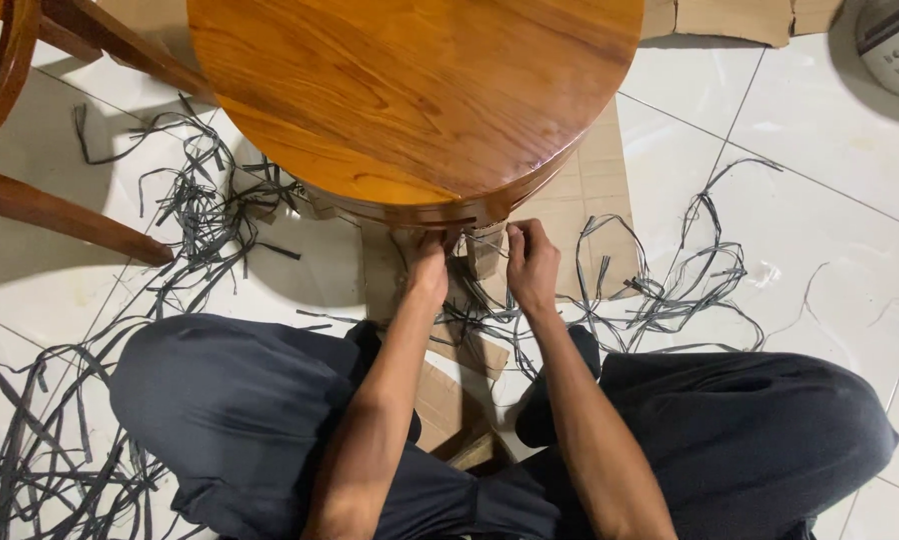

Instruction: Wrapping black cord around the legs of a wooden stool

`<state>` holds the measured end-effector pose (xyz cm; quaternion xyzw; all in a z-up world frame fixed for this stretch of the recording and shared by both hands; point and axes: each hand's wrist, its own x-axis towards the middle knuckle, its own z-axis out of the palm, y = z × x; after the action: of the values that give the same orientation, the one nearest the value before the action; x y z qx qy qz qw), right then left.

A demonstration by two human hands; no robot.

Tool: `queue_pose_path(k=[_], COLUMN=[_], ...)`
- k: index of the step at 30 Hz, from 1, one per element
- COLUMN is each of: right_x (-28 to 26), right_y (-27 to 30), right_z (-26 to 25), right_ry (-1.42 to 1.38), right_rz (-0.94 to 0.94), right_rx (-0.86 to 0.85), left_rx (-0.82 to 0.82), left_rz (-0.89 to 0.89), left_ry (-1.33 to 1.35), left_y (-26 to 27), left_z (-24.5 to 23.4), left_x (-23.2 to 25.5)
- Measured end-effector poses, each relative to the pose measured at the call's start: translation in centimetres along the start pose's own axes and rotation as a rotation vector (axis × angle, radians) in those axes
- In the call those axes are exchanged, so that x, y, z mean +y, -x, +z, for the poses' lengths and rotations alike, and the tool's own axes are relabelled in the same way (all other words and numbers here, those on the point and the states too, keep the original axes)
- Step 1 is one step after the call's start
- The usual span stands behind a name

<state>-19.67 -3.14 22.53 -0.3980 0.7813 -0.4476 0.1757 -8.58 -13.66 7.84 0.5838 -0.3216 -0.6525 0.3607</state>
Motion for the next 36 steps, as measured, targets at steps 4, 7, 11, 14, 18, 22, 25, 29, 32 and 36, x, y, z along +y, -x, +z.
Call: queue_pose_path(k=[4, 7, 11, 14, 18, 22, 25, 29, 32, 36], right_x=[-0.5, -1.2, -4.3, -4.9, -6.8, -7.7, -7.6, -9.1, -8.8, -9.0], right_y=[2.3, 3.8, 5.7, 6.6, 7.4, 8.1, 8.8, 9.3, 9.8, 10.3], right_z=[1.7, 3.3, 4.5, 5.0, 4.5, 4.6, 4.9, 4.4, 4.3, 4.5], right_ry=[-0.262, -0.423, -0.524, -0.546, -0.548, -0.547, -0.544, -0.551, -0.527, -0.534], right_rz=[0.134, 0.182, 0.191, 0.216, 0.198, 0.187, 0.19, 0.186, 0.169, 0.155], right_rx=[0.167, 0.247, 0.305, 0.321, 0.303, 0.264, 0.234, 0.205, 0.187, 0.171], left_rx=[0.082, -0.02, -0.034, 0.035, 0.022, -0.047, -0.087, -0.17, -0.214, -0.276], left_rz=[-0.059, 0.018, 0.055, 0.111, 0.069, 0.087, 0.074, 0.134, 0.247, 0.268], left_ry=[0.457, 0.575, 0.616, 0.556, 0.454, 0.322, 0.223, -0.068, -0.187, -0.245], left_y=[1.3, 1.8, 4.3, 8.6, 8.1, 8.0, 8.6, 8.1, 10.4, 12.8], left_z=[-0.8, -1.7, -1.9, -1.2, -0.9, -1.0, -1.4, -2.4, -1.9, -2.0], left_x=[-1.0, -0.4, 3.1, 6.9, 4.0, 2.7, 3.7, 3.9, 6.1, 8.5])
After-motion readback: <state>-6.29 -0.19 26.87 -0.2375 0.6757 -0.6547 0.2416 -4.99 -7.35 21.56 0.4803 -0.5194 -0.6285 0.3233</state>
